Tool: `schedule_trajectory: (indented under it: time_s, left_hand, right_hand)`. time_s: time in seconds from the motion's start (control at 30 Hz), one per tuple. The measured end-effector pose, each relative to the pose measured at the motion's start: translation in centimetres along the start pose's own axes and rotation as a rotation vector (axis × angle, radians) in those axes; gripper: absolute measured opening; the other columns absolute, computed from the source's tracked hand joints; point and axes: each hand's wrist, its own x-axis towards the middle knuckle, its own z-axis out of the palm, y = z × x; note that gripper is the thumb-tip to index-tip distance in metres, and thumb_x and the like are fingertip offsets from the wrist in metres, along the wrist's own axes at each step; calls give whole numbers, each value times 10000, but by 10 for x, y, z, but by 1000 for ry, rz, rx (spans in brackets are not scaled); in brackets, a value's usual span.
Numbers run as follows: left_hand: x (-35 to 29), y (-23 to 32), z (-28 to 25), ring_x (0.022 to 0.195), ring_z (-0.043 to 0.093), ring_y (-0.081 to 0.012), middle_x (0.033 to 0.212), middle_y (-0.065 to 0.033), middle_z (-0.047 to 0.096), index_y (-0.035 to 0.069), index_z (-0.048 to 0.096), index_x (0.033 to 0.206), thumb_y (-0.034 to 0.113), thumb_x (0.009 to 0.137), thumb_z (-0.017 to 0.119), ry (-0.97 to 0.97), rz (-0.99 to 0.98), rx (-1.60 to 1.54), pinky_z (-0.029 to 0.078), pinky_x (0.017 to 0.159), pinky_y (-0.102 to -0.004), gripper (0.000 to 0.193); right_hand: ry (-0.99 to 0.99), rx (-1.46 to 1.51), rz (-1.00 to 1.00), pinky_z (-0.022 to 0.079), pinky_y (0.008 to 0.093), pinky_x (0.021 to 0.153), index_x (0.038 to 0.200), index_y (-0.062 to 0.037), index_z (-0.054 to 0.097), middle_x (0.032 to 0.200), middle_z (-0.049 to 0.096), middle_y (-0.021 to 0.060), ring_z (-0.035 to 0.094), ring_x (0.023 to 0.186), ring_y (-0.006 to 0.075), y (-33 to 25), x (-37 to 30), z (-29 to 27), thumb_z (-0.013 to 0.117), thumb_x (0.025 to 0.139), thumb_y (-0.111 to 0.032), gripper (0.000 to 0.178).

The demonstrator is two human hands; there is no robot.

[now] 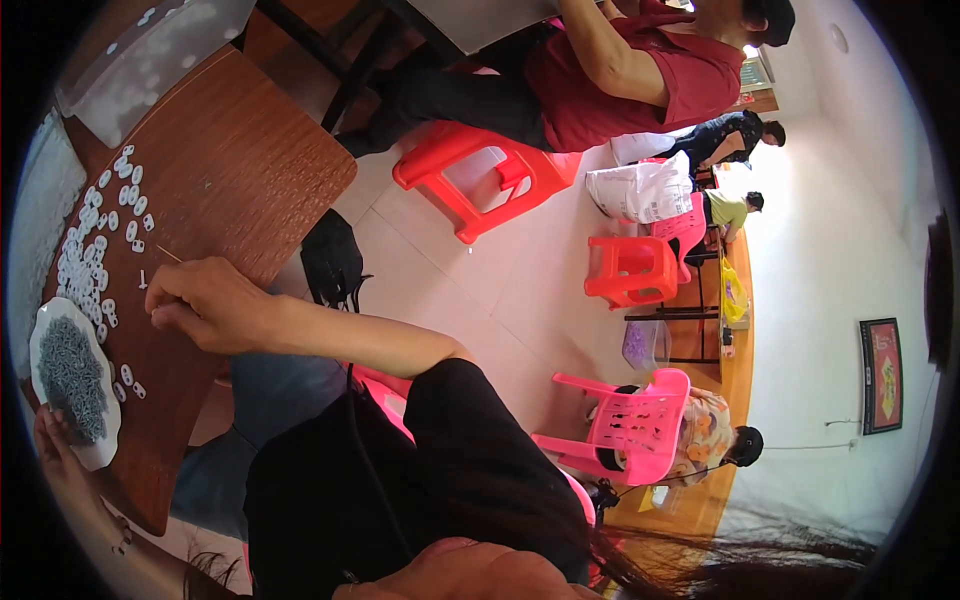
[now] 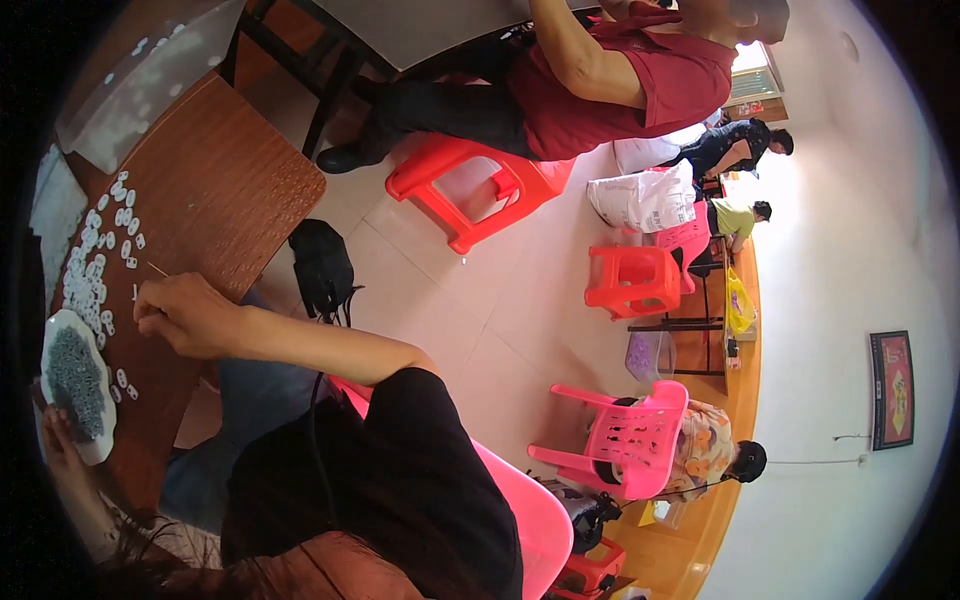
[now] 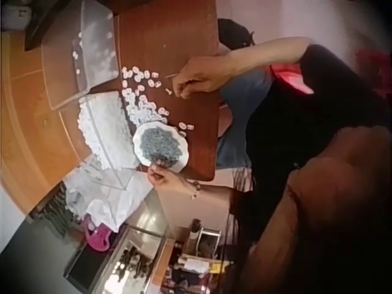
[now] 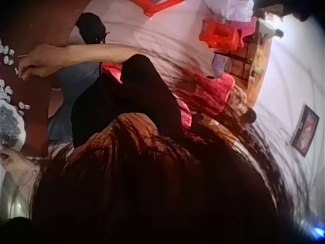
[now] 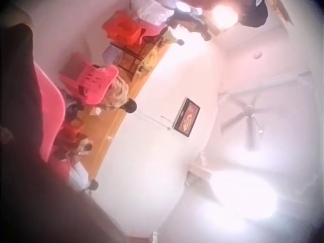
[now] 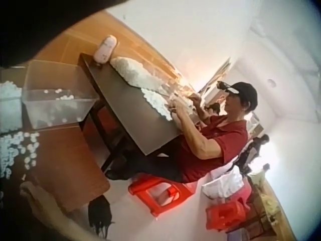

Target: Assembling small white plastic components by hand at a workbench.

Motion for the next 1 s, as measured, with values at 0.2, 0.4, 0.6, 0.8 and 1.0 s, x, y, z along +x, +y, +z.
schedule_trajectory:
  time_s: [0.2,0.4,0.6,0.8,1.0]
  left_hand:
    - [-34,63,18,1033,516,-114,1080,-71,572,-14,503,1272,424,976,458,144,-50,206,388,917,-246,530]
    - [-74,127,82,828,523,-85,879,-24,574,15,602,1091,394,987,446,242,-79,187,406,774,-211,423]
    - [-100,153,129,644,373,-33,754,44,448,94,536,902,248,998,445,20,-135,-343,295,608,-168,203]
    - [-121,171,158,669,395,-30,785,35,460,71,523,949,223,1000,435,-147,-154,-481,319,600,-169,183]
    - [-123,168,166,596,370,-28,734,41,443,65,501,900,215,998,432,-231,-136,-650,265,524,-166,192]
  right_hand:
    - [-23,72,21,461,378,643,832,-38,537,778,611,104,605,747,296,-9,7,7,633,797,-33,102]
    - [-11,-74,-76,448,372,679,856,-49,552,796,564,86,562,783,276,-14,8,8,641,775,-22,123]
    - [51,-20,-113,463,343,590,892,-31,602,738,578,101,588,666,251,-9,4,13,659,771,-18,134]
    - [-18,307,185,500,262,569,863,31,599,714,656,105,647,634,154,-27,1,7,622,811,18,58]
    - [-7,343,119,512,258,586,833,38,593,713,659,110,650,652,138,-28,-6,16,621,815,17,39]
